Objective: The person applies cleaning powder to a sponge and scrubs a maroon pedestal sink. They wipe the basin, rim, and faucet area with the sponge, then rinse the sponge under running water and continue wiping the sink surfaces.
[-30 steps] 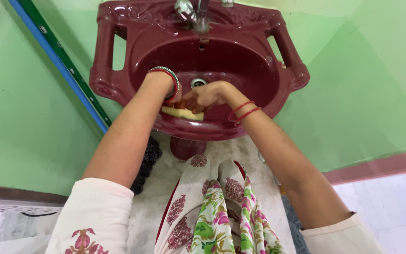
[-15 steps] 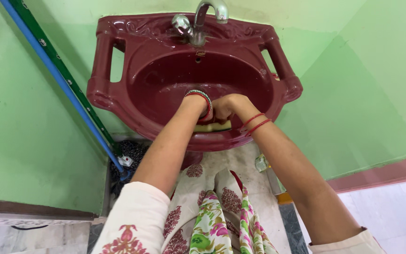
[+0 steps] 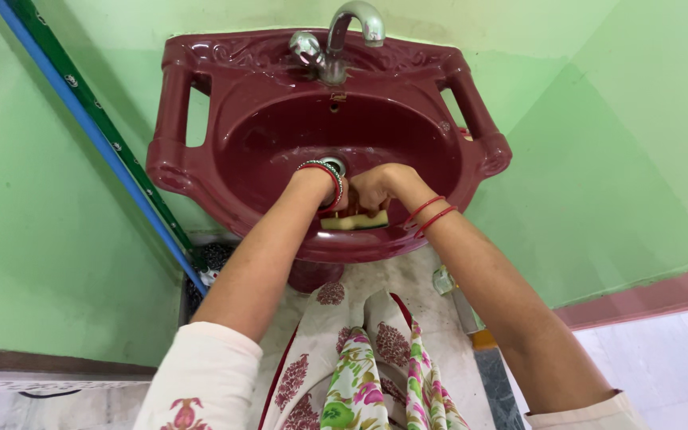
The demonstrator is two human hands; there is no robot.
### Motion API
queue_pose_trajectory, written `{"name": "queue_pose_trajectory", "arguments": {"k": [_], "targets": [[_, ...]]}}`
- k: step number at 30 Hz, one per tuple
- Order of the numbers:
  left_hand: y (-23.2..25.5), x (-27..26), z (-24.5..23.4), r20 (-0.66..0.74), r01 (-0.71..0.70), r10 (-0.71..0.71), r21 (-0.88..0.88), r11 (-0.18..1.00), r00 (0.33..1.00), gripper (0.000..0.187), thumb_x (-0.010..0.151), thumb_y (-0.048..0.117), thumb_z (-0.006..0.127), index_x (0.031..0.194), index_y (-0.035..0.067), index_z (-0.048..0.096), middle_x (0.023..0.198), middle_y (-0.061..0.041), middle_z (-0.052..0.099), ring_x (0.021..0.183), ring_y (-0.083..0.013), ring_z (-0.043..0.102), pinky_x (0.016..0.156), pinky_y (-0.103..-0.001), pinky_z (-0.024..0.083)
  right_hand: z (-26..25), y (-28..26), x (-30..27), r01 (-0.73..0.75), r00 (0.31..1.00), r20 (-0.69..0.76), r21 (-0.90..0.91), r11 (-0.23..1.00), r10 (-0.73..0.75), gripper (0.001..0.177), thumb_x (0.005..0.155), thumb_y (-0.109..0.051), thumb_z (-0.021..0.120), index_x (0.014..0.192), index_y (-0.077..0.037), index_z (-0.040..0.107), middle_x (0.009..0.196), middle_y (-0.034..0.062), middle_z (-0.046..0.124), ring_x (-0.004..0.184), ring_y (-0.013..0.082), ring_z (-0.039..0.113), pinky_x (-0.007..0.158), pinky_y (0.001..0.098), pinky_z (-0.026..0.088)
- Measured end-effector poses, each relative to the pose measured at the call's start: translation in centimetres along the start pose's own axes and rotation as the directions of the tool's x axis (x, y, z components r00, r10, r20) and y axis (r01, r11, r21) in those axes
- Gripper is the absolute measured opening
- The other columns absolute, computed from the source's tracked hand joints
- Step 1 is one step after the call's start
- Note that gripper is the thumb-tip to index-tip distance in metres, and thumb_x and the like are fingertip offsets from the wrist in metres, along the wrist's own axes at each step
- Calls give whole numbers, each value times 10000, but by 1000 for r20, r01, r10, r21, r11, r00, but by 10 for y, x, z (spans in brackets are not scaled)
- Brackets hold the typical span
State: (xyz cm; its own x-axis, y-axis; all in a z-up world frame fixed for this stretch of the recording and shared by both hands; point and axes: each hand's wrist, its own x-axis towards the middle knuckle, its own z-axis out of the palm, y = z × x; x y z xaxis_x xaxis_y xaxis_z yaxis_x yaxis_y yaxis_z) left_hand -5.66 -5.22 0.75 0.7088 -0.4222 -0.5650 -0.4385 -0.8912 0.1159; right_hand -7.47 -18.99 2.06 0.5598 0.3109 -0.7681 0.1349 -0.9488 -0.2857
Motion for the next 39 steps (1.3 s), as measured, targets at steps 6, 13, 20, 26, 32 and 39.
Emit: {"name": "queue_pose_trajectory", "arguments": {"k": [6,13,20,26,32,39], "targets": [[-39,4,3,-85,31,-31,1,1000,996,464,800,198,716,1262,145,715,1285,-151,692,1194,-327,665,1009,-456,541,4,-26,8,171,984,15,218,961,-178,672,769,112,666,1386,-151,624,1316,5,669,1136,146,632,884,324,591],[-59,-4,-2,-121,66,-68,-15,998,990,467,816,189,712,1279,132,703,1305,-164,679,1211,-334,656,1015,-461,539,5,-36,23,231,973,-46,205,951,-227,625,772,96,699,1363,-94,633,1286,71,693,1138,189,657,899,344,600],[-46,-11,2,-143,58,-61,-25,998,988,469,832,181,707,1297,120,691,1326,-176,665,1227,-341,646,1021,-467,538,10,-30,26,233,972,-68,312,921,-223,585,746,118,710,1299,-51,622,1266,107,705,1151,230,676,931,384,614],[-43,-15,1,-150,66,-66,-1,998,987,472,845,174,704,1312,109,680,1344,-186,654,1241,-347,638,1026,-471,536,12,-32,24,268,963,-94,291,919,-251,517,744,106,724,1234,-38,638,1133,79,714,1012,207,668,802,390,625],[-44,-21,4,-140,78,-76,11,997,987,474,859,167,700,1327,99,670,1361,-196,642,1255,-352,630,1031,-476,535,11,-27,27,287,956,-130,245,926,-262,429,748,64,739,1169,6,682,1052,74,725,928,178,664,723,360,616],[-33,-52,-6,-145,82,-72,60,995,987,477,875,159,696,1345,86,657,1382,-208,629,1272,-359,621,1037,-481,533,13,-35,11,281,954,-167,212,936,-248,432,734,79,712,1158,3,687,1032,61,729,951,168,673,776,332,606]]}}
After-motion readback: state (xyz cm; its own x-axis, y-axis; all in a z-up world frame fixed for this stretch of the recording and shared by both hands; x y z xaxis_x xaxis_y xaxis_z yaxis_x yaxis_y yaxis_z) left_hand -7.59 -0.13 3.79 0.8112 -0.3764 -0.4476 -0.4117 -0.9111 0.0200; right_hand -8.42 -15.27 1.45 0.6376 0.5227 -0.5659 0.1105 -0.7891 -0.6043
